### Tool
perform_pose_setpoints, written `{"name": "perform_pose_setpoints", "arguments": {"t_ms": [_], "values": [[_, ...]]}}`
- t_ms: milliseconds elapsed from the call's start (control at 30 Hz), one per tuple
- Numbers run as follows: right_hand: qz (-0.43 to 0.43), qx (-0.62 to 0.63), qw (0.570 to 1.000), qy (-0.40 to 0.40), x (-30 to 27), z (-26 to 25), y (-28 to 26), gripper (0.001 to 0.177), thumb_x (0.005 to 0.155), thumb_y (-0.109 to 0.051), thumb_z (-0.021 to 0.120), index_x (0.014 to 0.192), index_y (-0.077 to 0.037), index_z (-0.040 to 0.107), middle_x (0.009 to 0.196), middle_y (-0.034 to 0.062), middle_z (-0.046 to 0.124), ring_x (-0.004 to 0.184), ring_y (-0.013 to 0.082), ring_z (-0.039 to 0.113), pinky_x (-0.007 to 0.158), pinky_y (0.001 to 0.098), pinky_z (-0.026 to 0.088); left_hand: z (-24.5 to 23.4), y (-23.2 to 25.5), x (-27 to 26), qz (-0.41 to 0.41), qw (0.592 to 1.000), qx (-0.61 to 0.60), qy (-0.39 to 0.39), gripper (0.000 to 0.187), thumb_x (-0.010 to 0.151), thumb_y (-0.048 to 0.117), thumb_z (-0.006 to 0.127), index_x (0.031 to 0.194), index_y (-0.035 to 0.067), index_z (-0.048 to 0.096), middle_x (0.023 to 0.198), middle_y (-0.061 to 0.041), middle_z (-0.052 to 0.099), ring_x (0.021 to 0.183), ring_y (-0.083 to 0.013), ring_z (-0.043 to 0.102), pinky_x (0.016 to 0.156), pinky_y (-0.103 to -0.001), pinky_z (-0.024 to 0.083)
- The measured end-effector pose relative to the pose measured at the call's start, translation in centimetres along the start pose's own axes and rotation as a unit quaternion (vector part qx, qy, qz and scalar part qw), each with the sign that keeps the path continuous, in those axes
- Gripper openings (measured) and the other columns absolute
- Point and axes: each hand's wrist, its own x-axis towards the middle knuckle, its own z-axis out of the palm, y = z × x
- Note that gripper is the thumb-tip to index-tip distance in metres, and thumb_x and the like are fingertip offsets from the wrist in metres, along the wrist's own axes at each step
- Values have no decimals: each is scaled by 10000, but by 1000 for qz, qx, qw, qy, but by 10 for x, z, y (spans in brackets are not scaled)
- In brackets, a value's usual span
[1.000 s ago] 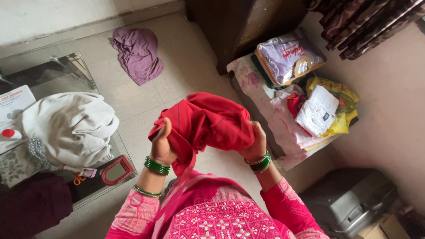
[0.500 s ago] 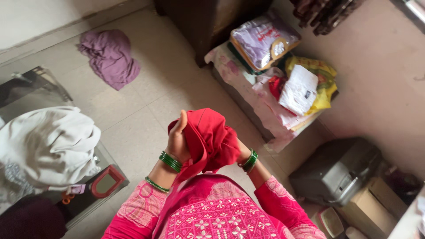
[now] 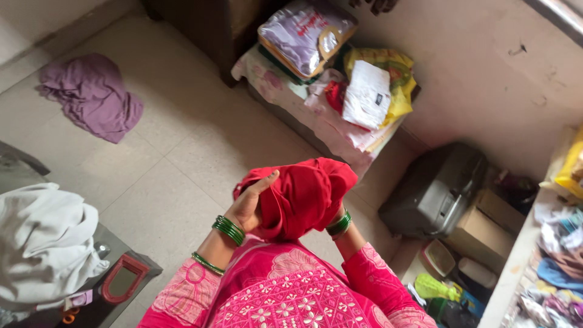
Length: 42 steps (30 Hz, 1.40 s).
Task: The person picks up a light-colored cloth from the floor, folds it neatly on a stack, and places the folded item into a clear plastic storage bag with a zipper. They then pick up a red garment and fold it by hand.
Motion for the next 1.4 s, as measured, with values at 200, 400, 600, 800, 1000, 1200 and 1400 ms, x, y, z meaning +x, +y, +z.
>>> {"name": "perform_pose_setpoints", "arguments": {"t_ms": [200, 400, 600, 800, 1000, 1200, 1400], "values": [[-19, -191, 981, 25, -18, 2, -35, 400, 1028, -143, 673, 1389, -5, 571, 1371, 101, 612, 1199, 177, 623, 1016, 364, 543, 13, -34, 28, -23, 994, -49, -91, 527, 943, 356, 661, 1349, 27, 597, 1351, -111, 659, 1228, -236, 636, 1094, -423, 485], [-63, -420, 904, 44, -13, 29, -56, 377, 997, -147, 736, 1329, -5, 630, 1246, 110, 653, 1053, 175, 662, 855, 363, 584, -22, -107, 88, -57, 981, -141, -119, 463, 929, 314, 596, 1296, 33, 625, 1286, -128, 698, 1119, -249, 720, 1029, -422, 545], [12, -838, 545, -41, -58, 158, -48, 433, 908, -276, 742, 1320, -159, 678, 1032, 143, 660, 790, 287, 675, 609, 420, 544, -24, -103, 103, 6, 976, -163, -144, 435, 925, 281, 606, 1284, 37, 630, 1263, -118, 702, 1102, -243, 718, 1005, -417, 553], [-184, -757, 618, 105, -104, 134, -113, 370, 804, -105, 838, 1138, -145, 684, 1154, 101, 704, 900, 249, 705, 722, 350, 584, 17, -97, 107, -42, 978, -124, -163, 409, 920, 248, 616, 1272, 41, 636, 1241, -109, 706, 1085, -237, 716, 982, -412, 560], [-156, -798, 566, 135, -119, 70, -121, 278, 776, -10, 788, 1025, -44, 670, 933, 100, 715, 898, 284, 688, 823, 401, 538, 28, -78, 137, 13, 986, -116, -121, 384, 916, 215, 626, 1260, 45, 641, 1218, -99, 709, 1068, -231, 715, 958, -406, 568], [-217, -649, 702, 198, -145, 58, -153, 138, 882, -31, 777, 960, 1, 667, 999, 128, 721, 976, 228, 692, 878, 361, 539, 47, -45, 129, 76, 980, -160, -87, 362, 911, 182, 636, 1248, 48, 647, 1196, -90, 713, 1051, -224, 713, 935, -401, 576], [-210, -178, 961, 30, -118, 89, -139, 635, 861, -331, 782, 1404, -79, 571, 1466, 126, 525, 1377, 210, 510, 1171, 345, 365, 89, -47, 111, 1, 990, -105, -96, 343, 907, 149, 646, 1235, 52, 652, 1174, -80, 717, 1034, -218, 712, 911, -396, 583]]}}
